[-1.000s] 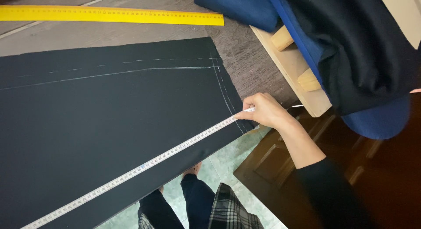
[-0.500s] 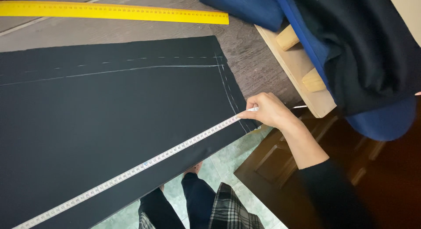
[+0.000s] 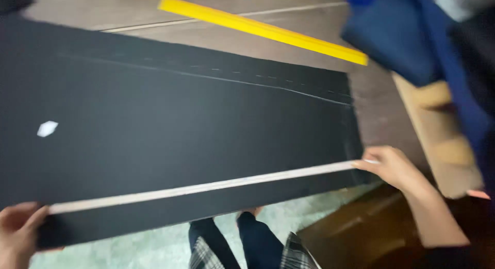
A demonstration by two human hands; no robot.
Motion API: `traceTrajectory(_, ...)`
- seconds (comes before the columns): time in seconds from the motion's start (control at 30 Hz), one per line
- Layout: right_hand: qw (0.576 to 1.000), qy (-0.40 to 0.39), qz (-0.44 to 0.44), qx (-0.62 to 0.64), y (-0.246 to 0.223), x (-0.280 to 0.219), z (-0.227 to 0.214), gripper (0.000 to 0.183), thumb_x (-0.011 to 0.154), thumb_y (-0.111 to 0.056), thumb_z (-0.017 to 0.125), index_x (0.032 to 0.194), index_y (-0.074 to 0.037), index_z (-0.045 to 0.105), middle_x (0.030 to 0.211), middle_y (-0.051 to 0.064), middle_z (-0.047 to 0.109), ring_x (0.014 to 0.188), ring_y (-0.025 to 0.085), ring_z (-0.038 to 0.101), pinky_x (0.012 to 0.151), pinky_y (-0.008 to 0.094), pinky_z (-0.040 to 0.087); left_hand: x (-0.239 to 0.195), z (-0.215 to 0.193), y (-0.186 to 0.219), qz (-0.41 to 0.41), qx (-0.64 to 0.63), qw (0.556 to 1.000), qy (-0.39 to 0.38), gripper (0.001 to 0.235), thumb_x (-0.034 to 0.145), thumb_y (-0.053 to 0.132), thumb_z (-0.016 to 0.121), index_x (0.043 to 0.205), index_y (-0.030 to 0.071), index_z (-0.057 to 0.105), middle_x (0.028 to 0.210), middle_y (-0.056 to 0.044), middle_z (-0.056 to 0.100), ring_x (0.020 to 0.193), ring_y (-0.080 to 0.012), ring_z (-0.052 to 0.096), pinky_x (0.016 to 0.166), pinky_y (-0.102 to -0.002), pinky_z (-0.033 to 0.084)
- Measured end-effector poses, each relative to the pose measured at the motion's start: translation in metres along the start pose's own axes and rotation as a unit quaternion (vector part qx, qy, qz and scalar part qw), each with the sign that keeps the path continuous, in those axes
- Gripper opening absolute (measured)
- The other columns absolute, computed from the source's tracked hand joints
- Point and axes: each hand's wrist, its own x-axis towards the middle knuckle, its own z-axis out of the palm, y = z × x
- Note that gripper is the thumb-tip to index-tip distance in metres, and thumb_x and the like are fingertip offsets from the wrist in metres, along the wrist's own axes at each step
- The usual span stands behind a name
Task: Measuring, marking with chalk, and cutting black fabric using scissors on a work table
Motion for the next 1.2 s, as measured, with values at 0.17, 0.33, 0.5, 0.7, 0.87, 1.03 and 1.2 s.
traceTrajectory(0.17,0.997,-0.002,0.078,-0.011,-0.009,-0.005,-0.009,0.045,0.074,-0.045,0.079,0.055,-0.01,0.058,0.056,0.005,0.041,0.061,0.017,0.037,0.055,0.032,0.029,-0.076,0.01,0.149,-0.044,0.074,0.996,0.02,0.017,0.092,0.01,0.074,0.105,0.003,0.066,0.091,-0.012,0.066,0.068,-0.0209,0.057,0.036,-0.038,0.04)
traceTrajectory(0.33,0.996,0.008,0.087,-0.005,-0.002,0.001,-0.004,0.047,0.075,-0.042,0.081,0.054,-0.009,0.056,0.056,0.004,0.041,0.057,0.018,0.037,0.054,0.033,0.027,-0.087,0.004,0.174,-0.053,0.058,0.997,0.011,0.012,0.09,0.011,0.072,0.1,0.007,0.066,0.092,-0.007,0.068,0.085,-0.016,0.061,0.079,-0.028,0.045)
traceTrajectory(0.5,0.997,0.009,0.073,-0.034,0.012,0.007,-0.001,0.046,0.074,-0.046,0.08,0.052,-0.01,0.061,0.054,0.003,0.043,0.056,0.018,0.04,0.056,0.032,0.028,-0.094,0.009,0.149,0.006,0.161,0.985,0.058,0.008,0.095,0.012,0.067,0.103,0.01,0.065,0.087,-0.006,0.068,0.079,-0.0214,0.062,0.082,-0.034,0.043)
traceTrajectory(0.7,0.996,-0.009,0.089,0.03,-0.001,0.001,-0.007,0.046,0.077,-0.034,0.084,0.054,-0.007,0.054,0.055,0.005,0.041,0.054,0.019,0.037,0.053,0.034,0.025,-0.156,0.054,0.188,0.353,0.318,0.876,0.082,0.038,0.083,0.013,0.071,0.12,0.01,0.064,0.123,-0.017,0.066,0.099,-0.0347,0.067,0.077,-0.048,0.053)
traceTrajectory(0.87,0.998,0.008,0.005,0.06,0.039,0.015,0.01,0.048,0.074,-0.035,0.082,0.051,-0.01,0.047,0.053,0.0,0.033,0.052,0.015,0.031,0.05,0.035,0.021,-0.165,0.058,0.176,0.315,0.462,0.819,0.13,0.053,0.093,0.038,0.056,0.133,0.004,0.063,0.138,-0.012,0.064,0.133,-0.0267,0.058,0.113,-0.045,0.043)
traceTrajectory(1.03,0.998,-0.005,0.053,0.023,-0.002,0.004,-0.002,0.043,0.075,-0.039,0.081,0.055,-0.01,0.056,0.053,0.003,0.04,0.055,0.016,0.036,0.053,0.032,0.027,-0.15,0.04,0.158,0.324,0.511,0.78,0.157,0.044,0.092,0.037,0.062,0.125,0.008,0.065,0.133,-0.006,0.068,0.121,-0.0256,0.061,0.1,-0.041,0.048)
traceTrajectory(1.2,0.997,-0.003,0.073,0.01,-0.014,-0.006,-0.011,0.046,0.074,-0.047,0.079,0.056,-0.013,0.054,0.052,0.0,0.041,0.057,0.012,0.038,0.053,0.03,0.03,-0.117,0.057,0.049,0.378,0.511,0.743,0.21,0.045,0.097,0.038,0.074,0.133,0.011,0.076,0.142,-0.005,0.076,0.128,-0.0247,0.073,0.111,-0.033,0.058)
